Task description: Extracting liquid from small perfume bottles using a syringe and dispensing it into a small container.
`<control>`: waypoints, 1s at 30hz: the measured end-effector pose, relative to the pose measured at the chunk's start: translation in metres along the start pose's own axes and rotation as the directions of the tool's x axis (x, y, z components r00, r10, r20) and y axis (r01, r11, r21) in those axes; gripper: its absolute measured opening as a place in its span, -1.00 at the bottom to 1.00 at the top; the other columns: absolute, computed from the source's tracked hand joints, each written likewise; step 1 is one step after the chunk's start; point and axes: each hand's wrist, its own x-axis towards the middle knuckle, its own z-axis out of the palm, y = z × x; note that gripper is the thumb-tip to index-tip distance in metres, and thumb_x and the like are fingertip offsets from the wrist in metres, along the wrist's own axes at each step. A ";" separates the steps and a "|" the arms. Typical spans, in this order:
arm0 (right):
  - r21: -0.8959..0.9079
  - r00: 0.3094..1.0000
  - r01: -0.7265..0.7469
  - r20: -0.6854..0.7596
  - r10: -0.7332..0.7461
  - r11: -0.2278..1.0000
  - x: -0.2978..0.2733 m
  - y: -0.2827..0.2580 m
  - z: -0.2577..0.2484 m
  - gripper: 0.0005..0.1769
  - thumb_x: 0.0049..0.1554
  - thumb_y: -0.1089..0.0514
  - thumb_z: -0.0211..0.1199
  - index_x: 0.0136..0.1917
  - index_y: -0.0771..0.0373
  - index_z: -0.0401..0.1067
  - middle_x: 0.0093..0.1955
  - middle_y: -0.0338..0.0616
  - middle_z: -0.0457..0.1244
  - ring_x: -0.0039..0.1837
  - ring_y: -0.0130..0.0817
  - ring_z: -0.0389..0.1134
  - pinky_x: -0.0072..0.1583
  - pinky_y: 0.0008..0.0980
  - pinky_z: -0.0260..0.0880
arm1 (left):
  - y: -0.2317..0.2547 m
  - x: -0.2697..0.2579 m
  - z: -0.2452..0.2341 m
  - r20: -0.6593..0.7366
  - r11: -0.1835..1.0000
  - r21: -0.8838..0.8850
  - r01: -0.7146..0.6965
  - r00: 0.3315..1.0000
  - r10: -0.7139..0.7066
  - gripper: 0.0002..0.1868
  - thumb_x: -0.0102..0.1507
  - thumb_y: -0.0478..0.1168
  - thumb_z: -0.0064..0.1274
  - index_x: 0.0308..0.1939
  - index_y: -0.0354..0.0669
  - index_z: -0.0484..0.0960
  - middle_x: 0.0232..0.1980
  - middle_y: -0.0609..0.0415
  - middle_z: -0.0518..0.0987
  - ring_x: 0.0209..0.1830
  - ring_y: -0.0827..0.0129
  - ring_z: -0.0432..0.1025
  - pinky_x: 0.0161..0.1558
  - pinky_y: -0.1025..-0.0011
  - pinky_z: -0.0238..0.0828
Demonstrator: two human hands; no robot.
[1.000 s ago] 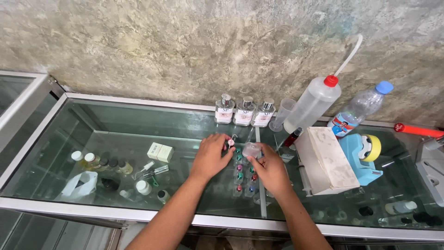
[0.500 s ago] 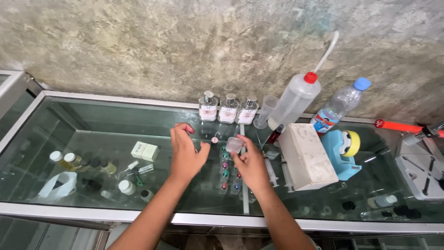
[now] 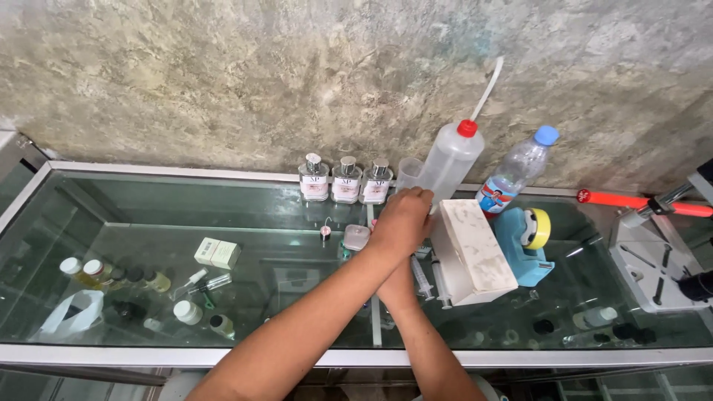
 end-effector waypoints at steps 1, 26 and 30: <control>-0.001 1.000 0.003 -0.004 -0.003 1.000 0.000 0.000 -0.001 -0.55 0.10 0.40 0.14 0.28 0.32 0.36 -0.04 0.13 0.29 -0.30 -0.21 0.35 -0.25 -0.20 0.40 | -0.006 0.000 0.004 -0.002 1.000 -0.001 -0.005 1.000 0.005 -0.82 0.17 -0.29 0.15 -0.18 -0.29 0.62 -0.30 -0.11 0.54 -0.24 -0.05 0.50 -0.19 0.14 0.45; 0.078 0.994 -0.010 -0.111 0.019 0.997 0.005 0.100 0.009 -0.61 0.24 0.06 0.20 -0.32 0.35 0.51 -0.39 0.07 0.34 -0.21 -0.25 0.32 -0.15 -0.13 0.35 | 0.058 -0.070 -0.161 0.197 0.861 -0.504 0.072 0.980 0.033 -0.64 0.34 -0.33 0.00 0.20 -0.40 0.50 0.03 -0.35 0.54 0.11 -0.27 0.44 0.13 -0.05 0.39; 0.238 0.993 0.069 -0.109 -0.044 0.969 0.007 0.083 0.005 -0.46 0.23 0.18 0.11 -0.59 0.26 0.40 -0.60 -0.20 0.17 -0.39 -0.45 0.09 -0.31 -0.35 0.14 | 0.065 -0.075 -0.155 0.253 0.680 -0.698 0.222 0.966 -0.056 -0.61 0.38 -0.37 -0.06 0.30 -0.37 0.52 0.10 -0.43 0.61 0.20 -0.31 0.47 0.22 -0.10 0.38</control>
